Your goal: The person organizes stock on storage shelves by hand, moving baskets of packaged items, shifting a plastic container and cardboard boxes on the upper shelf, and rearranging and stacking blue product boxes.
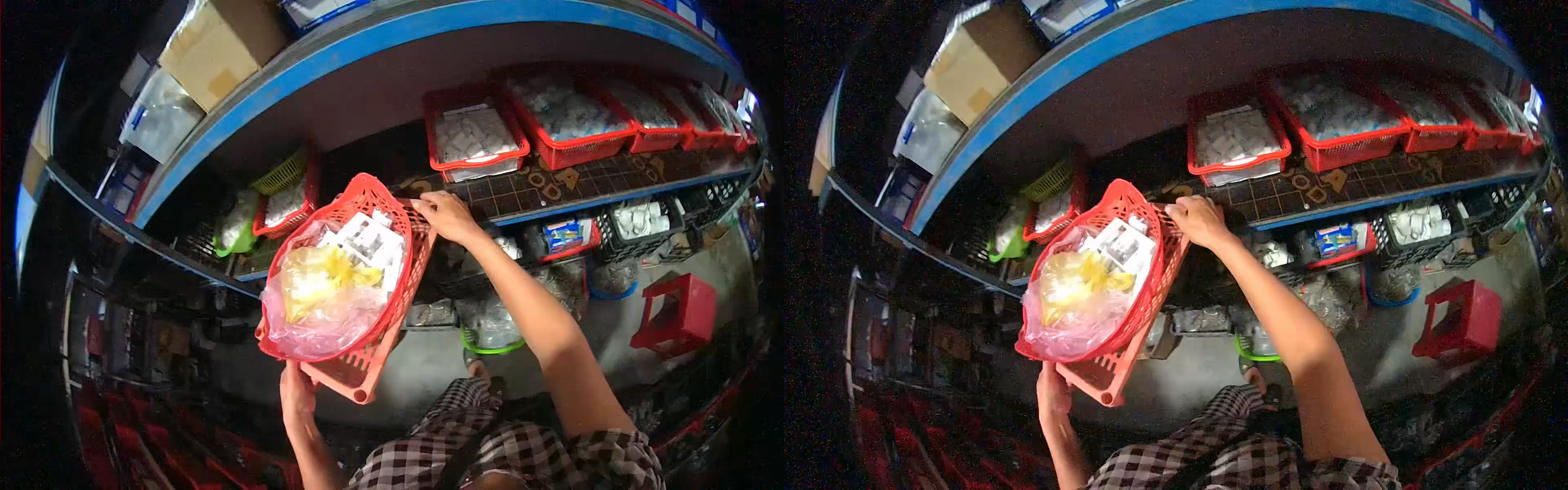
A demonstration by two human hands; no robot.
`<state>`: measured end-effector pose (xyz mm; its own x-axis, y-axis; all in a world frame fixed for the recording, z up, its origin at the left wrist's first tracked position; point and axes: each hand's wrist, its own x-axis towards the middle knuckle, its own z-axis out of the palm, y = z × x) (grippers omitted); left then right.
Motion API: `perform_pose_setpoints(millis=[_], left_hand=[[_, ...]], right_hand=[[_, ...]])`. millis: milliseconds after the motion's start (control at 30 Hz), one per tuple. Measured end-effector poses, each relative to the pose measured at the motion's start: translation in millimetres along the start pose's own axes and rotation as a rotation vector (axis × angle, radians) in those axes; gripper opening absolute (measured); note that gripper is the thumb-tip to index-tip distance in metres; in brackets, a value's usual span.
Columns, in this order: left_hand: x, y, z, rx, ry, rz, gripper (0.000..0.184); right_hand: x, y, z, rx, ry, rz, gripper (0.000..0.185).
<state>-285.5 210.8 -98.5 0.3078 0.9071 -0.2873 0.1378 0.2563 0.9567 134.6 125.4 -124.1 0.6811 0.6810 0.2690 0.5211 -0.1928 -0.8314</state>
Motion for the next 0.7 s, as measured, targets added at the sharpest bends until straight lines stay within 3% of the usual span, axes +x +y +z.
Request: perform_pose_setpoints(millis=[67, 133, 167, 200, 267, 300, 367, 400, 467, 533, 567, 600, 633, 667, 700], left_hand=[[-9, 9, 8, 0.034, 0.112, 0.004, 0.047], [-6, 0, 4, -0.047, 0.104, 0.145, 0.038], [-6, -1, 8, -0.104, 0.089, 0.224, 0.034], [13, -20, -19, -0.134, 0.011, 0.293, 0.025], [7, -18, -22, 0.057, 0.081, 0.300, 0.023], [-2, -8, -15, 0.175, 0.127, 0.261, 0.025], [-13, 12, 3, 0.403, 0.157, 0.358, 0.032], [-10, 16, 9, 0.461, 0.138, 0.438, 0.039], [13, 28, 28, 0.421, 0.077, 0.611, 0.041], [49, 45, 42, 0.427, -0.114, 0.521, 0.036], [74, 58, 52, 0.554, -0.160, 0.486, 0.031], [106, 63, 63, 0.438, -0.305, 0.524, 0.028], [125, 79, 80, 0.414, -0.350, 0.458, 0.029], [175, 75, 86, 0.424, -0.405, 0.467, 0.031], [173, 102, 98, 0.382, -0.459, 0.317, 0.031]], right_hand=[[3, 15, 1, -0.049, -0.021, 0.045, 0.047], [-17, 1, -15, -0.126, -0.021, 0.135, 0.051], [-21, 14, -19, -0.183, -0.151, 0.116, 0.052], [-28, 41, -13, -0.013, -0.291, 0.038, 0.052], [-74, 18, -43, 0.269, -0.451, 0.338, 0.036], [-100, 17, -50, 0.271, -0.368, 0.289, 0.025], [-143, 4, -77, 0.396, -0.383, 0.505, 0.020], [-163, 55, -50, 0.549, -0.197, 0.282, 0.016], [-194, 16, -80, 0.654, -0.077, 0.391, 0.010], [-213, 6, -92, 0.683, 0.011, 0.439, 0.006], [-216, 7, -85, 0.615, 0.132, 0.348, 0.006], [-219, 8, -79, 0.532, 0.253, 0.264, 0.007], [-218, 3, -66, 0.653, 0.400, 0.428, 0.008], [-221, -14, -62, 0.748, 0.399, 0.542, 0.010], [-225, 1, -40, 0.815, 0.506, 0.500, 0.009]])
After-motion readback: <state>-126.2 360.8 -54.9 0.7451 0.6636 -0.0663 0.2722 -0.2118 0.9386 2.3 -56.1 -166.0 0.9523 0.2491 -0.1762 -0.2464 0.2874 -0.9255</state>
